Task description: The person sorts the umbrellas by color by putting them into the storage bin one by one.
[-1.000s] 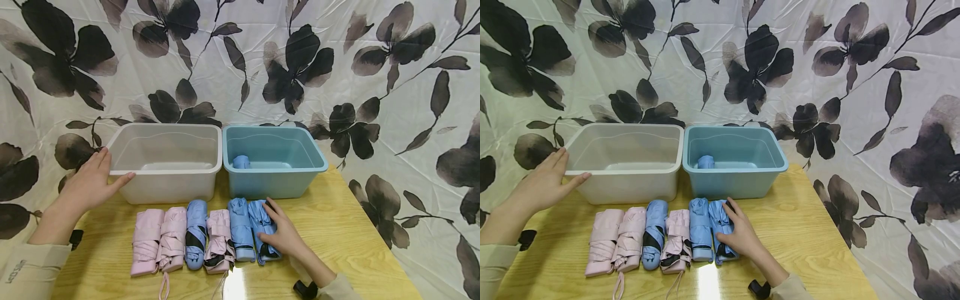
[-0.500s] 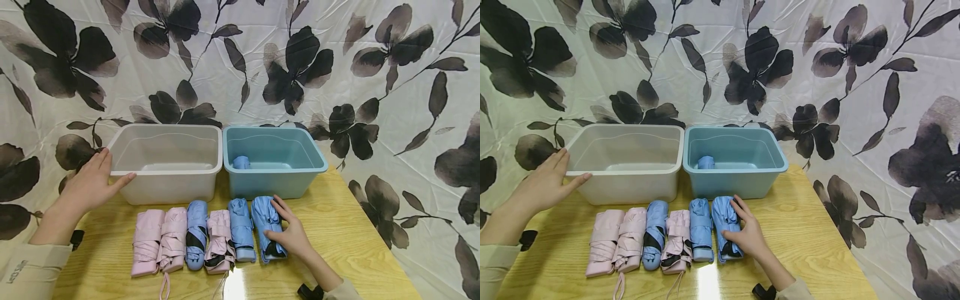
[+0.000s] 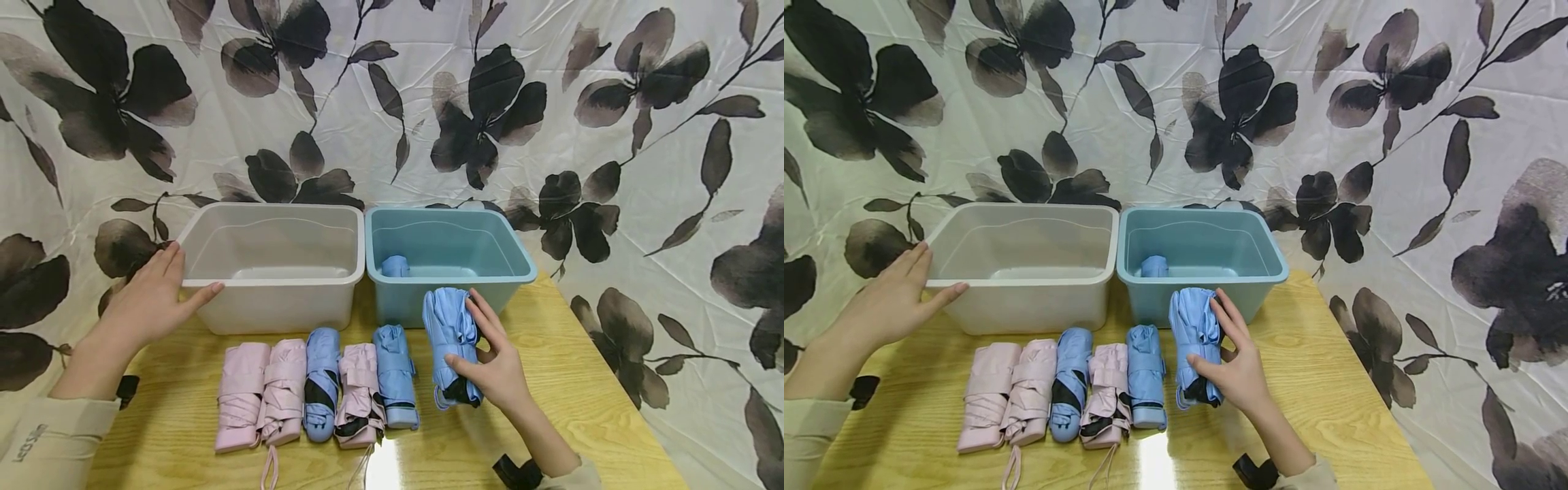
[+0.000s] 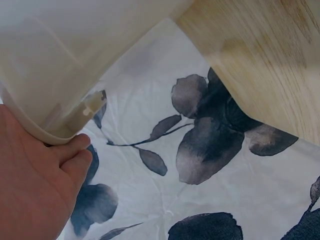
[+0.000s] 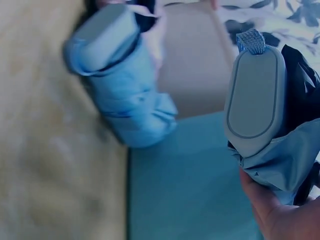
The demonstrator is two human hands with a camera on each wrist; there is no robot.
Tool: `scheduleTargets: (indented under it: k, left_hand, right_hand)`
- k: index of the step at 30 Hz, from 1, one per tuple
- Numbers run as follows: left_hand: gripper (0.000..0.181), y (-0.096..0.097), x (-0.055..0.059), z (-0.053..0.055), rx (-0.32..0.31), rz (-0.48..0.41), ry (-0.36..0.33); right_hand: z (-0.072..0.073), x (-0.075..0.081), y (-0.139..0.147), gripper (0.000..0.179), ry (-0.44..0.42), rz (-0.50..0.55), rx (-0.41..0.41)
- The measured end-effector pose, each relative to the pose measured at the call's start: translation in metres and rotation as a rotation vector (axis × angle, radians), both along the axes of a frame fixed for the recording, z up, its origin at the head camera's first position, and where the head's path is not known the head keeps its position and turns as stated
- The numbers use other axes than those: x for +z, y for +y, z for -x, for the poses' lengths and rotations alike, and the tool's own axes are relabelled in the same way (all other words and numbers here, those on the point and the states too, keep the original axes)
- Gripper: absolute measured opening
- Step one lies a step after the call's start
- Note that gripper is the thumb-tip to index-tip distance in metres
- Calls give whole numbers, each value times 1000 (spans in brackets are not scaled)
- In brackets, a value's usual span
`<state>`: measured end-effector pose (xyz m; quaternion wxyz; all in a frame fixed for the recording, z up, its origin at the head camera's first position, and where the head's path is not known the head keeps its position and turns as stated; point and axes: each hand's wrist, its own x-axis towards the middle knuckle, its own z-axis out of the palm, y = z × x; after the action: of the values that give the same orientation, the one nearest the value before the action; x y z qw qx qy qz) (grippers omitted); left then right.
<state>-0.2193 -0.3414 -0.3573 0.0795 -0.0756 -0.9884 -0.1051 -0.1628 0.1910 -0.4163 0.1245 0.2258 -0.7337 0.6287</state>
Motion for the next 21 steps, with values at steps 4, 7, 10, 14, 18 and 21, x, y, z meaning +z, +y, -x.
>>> scheduleTargets:
  k: [4,7,10,14,18,21]
  left_hand:
    - [104,0,0,-1,3,1,2]
    - [104,-1,0,-1,9,1,1]
    - [104,-1,0,-1,8,0,0]
    - [105,0,0,-1,5,-3,1]
    - [105,0,0,-1,6,-7,-2]
    - [105,-1,-1,0,8,-9,-9]
  right_hand:
    - [5,17,0,91,49,33,-1]
    - [11,28,2,91,70,52,-9]
    - [20,39,3,92,87,77,-21]
    - [34,51,5,93,107,96,-46]
    - [49,62,7,93,106,80,-81]
    - [61,68,8,92,88,58,-110]
